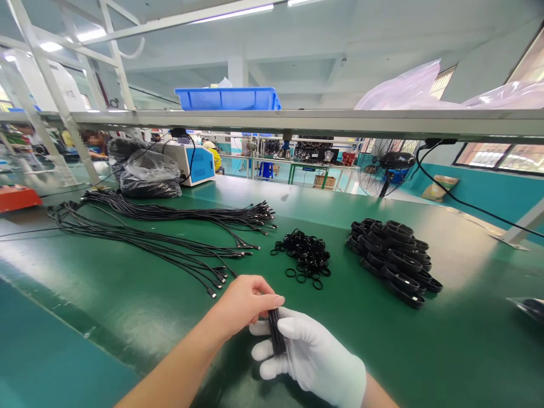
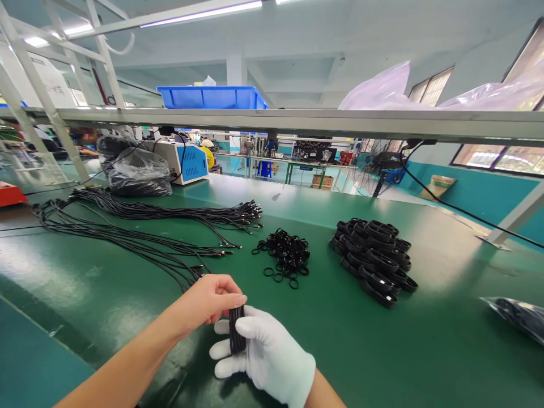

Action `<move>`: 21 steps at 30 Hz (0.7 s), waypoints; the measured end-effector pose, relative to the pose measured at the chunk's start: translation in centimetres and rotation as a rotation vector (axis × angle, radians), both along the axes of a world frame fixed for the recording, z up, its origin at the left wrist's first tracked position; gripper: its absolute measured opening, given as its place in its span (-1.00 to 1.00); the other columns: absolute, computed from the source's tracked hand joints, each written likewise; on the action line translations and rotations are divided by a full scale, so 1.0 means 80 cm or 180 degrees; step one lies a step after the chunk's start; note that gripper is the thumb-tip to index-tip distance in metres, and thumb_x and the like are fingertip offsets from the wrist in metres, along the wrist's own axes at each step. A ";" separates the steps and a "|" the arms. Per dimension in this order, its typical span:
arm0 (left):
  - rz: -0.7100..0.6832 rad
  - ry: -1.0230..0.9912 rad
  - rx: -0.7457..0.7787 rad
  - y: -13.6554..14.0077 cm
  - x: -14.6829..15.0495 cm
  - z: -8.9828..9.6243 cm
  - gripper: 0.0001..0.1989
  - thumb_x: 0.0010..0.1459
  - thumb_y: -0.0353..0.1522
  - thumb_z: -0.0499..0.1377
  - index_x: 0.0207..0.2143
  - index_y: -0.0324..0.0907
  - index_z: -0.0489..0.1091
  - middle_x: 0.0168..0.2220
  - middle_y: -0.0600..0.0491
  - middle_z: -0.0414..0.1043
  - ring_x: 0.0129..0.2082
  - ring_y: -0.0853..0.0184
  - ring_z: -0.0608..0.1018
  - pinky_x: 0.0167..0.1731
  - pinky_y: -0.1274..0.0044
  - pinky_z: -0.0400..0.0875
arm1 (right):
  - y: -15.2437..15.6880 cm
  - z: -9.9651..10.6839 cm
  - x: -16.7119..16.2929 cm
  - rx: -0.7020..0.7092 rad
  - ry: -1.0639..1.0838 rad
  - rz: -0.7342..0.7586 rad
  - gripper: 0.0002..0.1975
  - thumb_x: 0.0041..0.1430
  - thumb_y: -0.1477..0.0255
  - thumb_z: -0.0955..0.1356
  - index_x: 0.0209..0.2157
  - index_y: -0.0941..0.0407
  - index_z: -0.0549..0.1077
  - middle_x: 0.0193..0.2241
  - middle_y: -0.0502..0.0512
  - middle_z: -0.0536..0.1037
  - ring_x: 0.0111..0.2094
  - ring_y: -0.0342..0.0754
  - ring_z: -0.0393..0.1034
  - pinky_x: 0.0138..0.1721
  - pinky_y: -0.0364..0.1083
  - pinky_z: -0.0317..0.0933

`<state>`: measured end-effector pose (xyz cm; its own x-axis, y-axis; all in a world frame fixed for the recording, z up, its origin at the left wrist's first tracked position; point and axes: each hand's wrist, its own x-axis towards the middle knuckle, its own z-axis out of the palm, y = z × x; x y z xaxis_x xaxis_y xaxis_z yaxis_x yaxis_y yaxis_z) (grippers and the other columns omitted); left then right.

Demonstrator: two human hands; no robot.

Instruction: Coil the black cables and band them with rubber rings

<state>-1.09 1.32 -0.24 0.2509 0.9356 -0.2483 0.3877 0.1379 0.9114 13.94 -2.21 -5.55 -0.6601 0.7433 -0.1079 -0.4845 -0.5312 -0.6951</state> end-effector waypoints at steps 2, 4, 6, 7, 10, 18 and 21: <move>0.0084 0.0051 0.0027 0.001 0.001 -0.002 -0.79 -0.13 -0.24 0.24 -0.51 -0.22 0.39 -0.69 0.20 0.31 -0.73 0.51 0.23 -0.72 0.65 0.04 | 0.000 0.003 0.000 0.0087 -0.0237 -0.0130 -0.58 0.06 0.26 0.34 -0.08 0.19 0.34 -0.14 0.21 0.35 -0.27 -0.03 0.38 -0.36 -0.07 0.27; 0.0157 0.0088 0.0062 0.003 0.003 -0.004 -0.80 -0.15 -0.24 0.25 -0.53 -0.21 0.39 -0.69 0.19 0.32 -0.73 0.49 0.25 -0.72 0.64 0.06 | 0.000 0.006 -0.002 0.0190 -0.0594 -0.0265 -0.55 0.00 0.26 0.39 -0.08 0.15 0.34 -0.16 0.16 0.33 -0.30 -0.08 0.36 -0.39 -0.10 0.25; 0.0221 0.0064 0.0099 0.002 0.005 -0.004 -0.79 -0.12 -0.23 0.23 -0.51 -0.20 0.37 -0.69 0.19 0.32 -0.73 0.48 0.27 -0.72 0.63 0.09 | 0.000 0.010 -0.002 0.0226 -0.0743 -0.0339 -0.53 -0.08 0.32 0.45 -0.11 0.15 0.34 -0.20 0.10 0.32 -0.34 -0.12 0.36 -0.38 -0.12 0.24; 0.0260 0.0033 0.0120 0.000 0.005 -0.003 -0.78 -0.08 -0.21 0.20 -0.49 -0.20 0.36 -0.68 0.19 0.32 -0.73 0.48 0.27 -0.71 0.63 0.11 | 0.000 0.012 -0.003 0.0194 -0.0716 -0.0373 -0.52 -0.11 0.34 0.46 -0.12 0.15 0.34 -0.21 0.09 0.32 -0.35 -0.13 0.36 -0.36 -0.11 0.25; 0.0381 -0.0130 0.0159 -0.010 0.005 -0.001 -0.74 0.06 -0.16 0.06 -0.46 -0.19 0.29 -0.64 0.20 0.30 -0.72 0.51 0.24 -0.69 0.64 0.11 | 0.000 0.021 -0.002 0.0078 -0.0527 -0.0439 -0.53 -0.11 0.37 0.46 -0.13 0.16 0.33 -0.19 0.10 0.33 -0.30 -0.12 0.36 -0.26 -0.08 0.25; 0.0120 -0.1097 -0.0268 -0.040 0.008 -0.016 -0.84 -0.08 -0.36 0.19 -0.55 -0.21 0.23 -0.65 0.26 0.16 -0.66 0.56 0.16 -0.66 0.69 0.02 | 0.000 0.021 -0.004 0.0351 -0.0451 -0.0213 -0.52 -0.17 0.42 0.50 -0.19 0.23 0.34 -0.31 0.11 0.42 -0.28 -0.10 0.37 -0.28 -0.12 0.21; 0.0107 -0.1032 -0.0255 -0.038 0.006 -0.024 -0.81 -0.06 -0.33 0.19 -0.55 -0.20 0.22 -0.66 0.24 0.18 -0.66 0.54 0.21 -0.66 0.68 0.07 | 0.002 0.013 -0.002 0.0285 -0.0353 -0.0082 -0.51 -0.13 0.39 0.49 -0.16 0.23 0.32 -0.33 0.12 0.42 -0.30 -0.10 0.36 -0.30 -0.11 0.21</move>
<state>-0.62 -1.69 -2.15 0.2982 0.9254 -0.2338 0.0734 0.2220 0.9723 13.77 -2.04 -4.50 -0.6285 0.7697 -0.1117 -0.4146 -0.4531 -0.7892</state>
